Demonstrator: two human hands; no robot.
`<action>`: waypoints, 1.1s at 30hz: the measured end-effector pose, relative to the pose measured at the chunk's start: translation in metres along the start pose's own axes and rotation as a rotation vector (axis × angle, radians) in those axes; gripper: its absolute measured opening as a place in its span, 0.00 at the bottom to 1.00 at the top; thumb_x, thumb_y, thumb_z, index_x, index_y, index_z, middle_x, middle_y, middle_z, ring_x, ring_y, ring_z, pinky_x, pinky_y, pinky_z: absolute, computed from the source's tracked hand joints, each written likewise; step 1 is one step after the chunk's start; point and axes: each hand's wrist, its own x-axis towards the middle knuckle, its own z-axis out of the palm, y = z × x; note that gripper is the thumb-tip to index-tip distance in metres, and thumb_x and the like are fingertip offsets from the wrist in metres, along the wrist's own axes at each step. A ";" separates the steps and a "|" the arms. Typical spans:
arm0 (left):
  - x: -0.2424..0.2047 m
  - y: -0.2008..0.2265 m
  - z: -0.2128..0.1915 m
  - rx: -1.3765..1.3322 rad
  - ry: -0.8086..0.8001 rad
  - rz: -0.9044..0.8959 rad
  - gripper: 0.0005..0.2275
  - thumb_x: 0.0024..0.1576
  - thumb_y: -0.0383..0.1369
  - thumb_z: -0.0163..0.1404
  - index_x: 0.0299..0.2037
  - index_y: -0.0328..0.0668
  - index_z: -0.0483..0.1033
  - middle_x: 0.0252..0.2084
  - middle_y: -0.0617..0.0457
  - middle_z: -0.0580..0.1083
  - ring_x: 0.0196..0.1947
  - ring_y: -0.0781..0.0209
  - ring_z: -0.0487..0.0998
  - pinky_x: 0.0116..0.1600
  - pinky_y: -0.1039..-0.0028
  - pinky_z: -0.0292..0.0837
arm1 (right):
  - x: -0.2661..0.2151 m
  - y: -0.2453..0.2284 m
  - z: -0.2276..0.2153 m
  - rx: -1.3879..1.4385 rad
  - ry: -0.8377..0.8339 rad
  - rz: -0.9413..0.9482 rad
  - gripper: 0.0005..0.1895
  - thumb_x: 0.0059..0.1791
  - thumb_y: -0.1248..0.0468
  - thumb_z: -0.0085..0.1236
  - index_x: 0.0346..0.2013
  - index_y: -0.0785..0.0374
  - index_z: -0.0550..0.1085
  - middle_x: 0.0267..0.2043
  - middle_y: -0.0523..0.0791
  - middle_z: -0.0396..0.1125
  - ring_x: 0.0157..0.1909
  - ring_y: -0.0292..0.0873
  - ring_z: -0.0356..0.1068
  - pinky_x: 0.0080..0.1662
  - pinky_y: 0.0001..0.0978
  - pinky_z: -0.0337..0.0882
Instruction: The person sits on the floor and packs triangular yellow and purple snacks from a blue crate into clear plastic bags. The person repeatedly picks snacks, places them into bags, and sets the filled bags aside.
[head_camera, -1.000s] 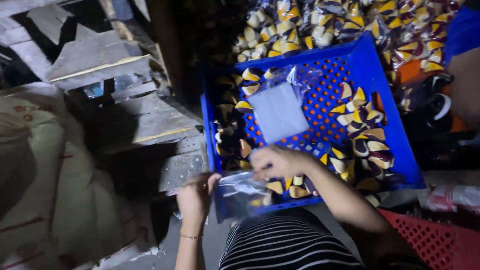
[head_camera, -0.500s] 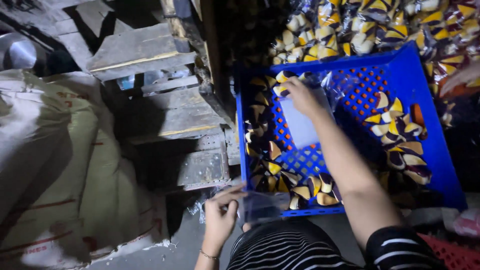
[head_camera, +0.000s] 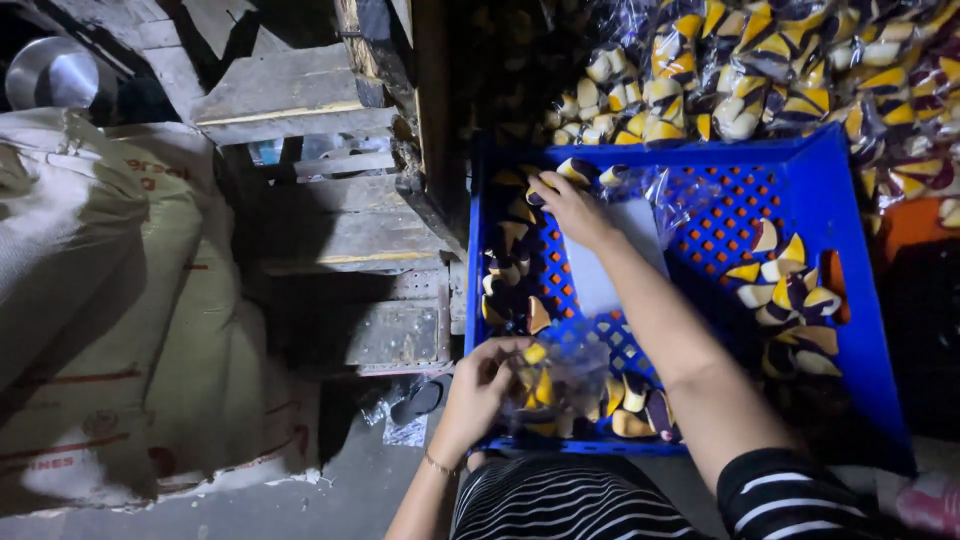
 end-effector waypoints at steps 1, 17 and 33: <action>0.006 0.004 0.004 0.000 0.010 -0.067 0.16 0.54 0.24 0.43 0.50 0.39 0.81 0.41 0.47 0.80 0.42 0.54 0.80 0.53 0.65 0.74 | 0.001 0.015 0.022 0.122 0.080 0.079 0.29 0.51 0.65 0.59 0.68 0.55 0.66 0.67 0.46 0.59 0.59 0.47 0.70 0.60 0.37 0.70; 0.022 -0.006 0.019 0.211 -0.339 -0.193 0.22 0.51 0.24 0.48 0.59 0.40 0.78 0.27 0.47 0.76 0.28 0.56 0.77 0.39 0.70 0.73 | -0.221 -0.093 -0.098 0.928 0.040 0.640 0.18 0.42 0.67 0.69 0.48 0.56 0.83 0.47 0.48 0.79 0.52 0.49 0.76 0.54 0.40 0.74; -0.005 0.023 -0.013 0.201 -0.307 -0.104 0.20 0.51 0.23 0.49 0.56 0.38 0.79 0.45 0.34 0.80 0.49 0.33 0.81 0.55 0.54 0.74 | -0.241 -0.132 -0.087 0.265 0.183 0.257 0.19 0.49 0.63 0.63 0.55 0.52 0.77 0.55 0.45 0.74 0.56 0.48 0.74 0.54 0.38 0.75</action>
